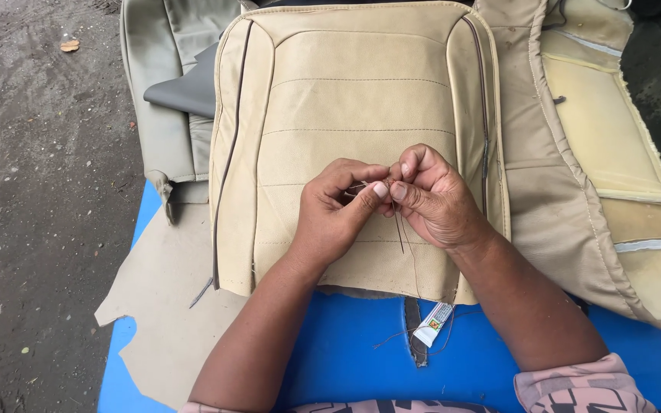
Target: Hand sewing the edge of a leather seat cover with a needle and thread
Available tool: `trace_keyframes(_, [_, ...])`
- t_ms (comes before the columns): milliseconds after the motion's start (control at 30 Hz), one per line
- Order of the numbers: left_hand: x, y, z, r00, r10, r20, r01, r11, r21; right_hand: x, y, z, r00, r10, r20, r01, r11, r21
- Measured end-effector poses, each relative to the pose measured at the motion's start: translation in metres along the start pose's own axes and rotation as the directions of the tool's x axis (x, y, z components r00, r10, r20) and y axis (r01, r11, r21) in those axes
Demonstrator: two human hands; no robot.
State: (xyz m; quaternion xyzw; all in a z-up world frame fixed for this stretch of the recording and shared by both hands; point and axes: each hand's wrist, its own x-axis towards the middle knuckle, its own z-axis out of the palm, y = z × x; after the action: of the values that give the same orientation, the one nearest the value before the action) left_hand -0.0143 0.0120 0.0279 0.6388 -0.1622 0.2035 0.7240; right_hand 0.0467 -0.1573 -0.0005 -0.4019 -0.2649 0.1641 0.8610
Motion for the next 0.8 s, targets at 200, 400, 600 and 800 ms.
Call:
trace_keyframes(200, [0.000, 0.007, 0.002, 0.993, 0.094, -0.074, -0.092, 0.995, 0.039, -0.003, 0.000, 0.007, 0.999, -0.034, 0.025, 0.036, 0.996, -0.082])
trace_keyframes(400, [-0.002, -0.019, 0.002, 0.989, -0.079, -0.127, 0.072, 0.996, -0.059, -0.004, -0.005, 0.005, 0.998, -0.032, 0.053, 0.026, 0.994, 0.111])
trace_keyframes(600, [0.012, -0.004, -0.013, 0.895, -0.375, -0.240, 0.155, 0.768, -0.622, 0.000, -0.011, -0.009, 0.998, -0.037, 0.059, 0.024, 0.979, 0.203])
trace_keyframes(800, [0.020, -0.006, -0.050, 0.860, -0.475, -0.186, 0.107, 0.524, -0.845, -0.002, -0.017, -0.006, 0.996, -0.036, 0.083, 0.017, 0.976, 0.218])
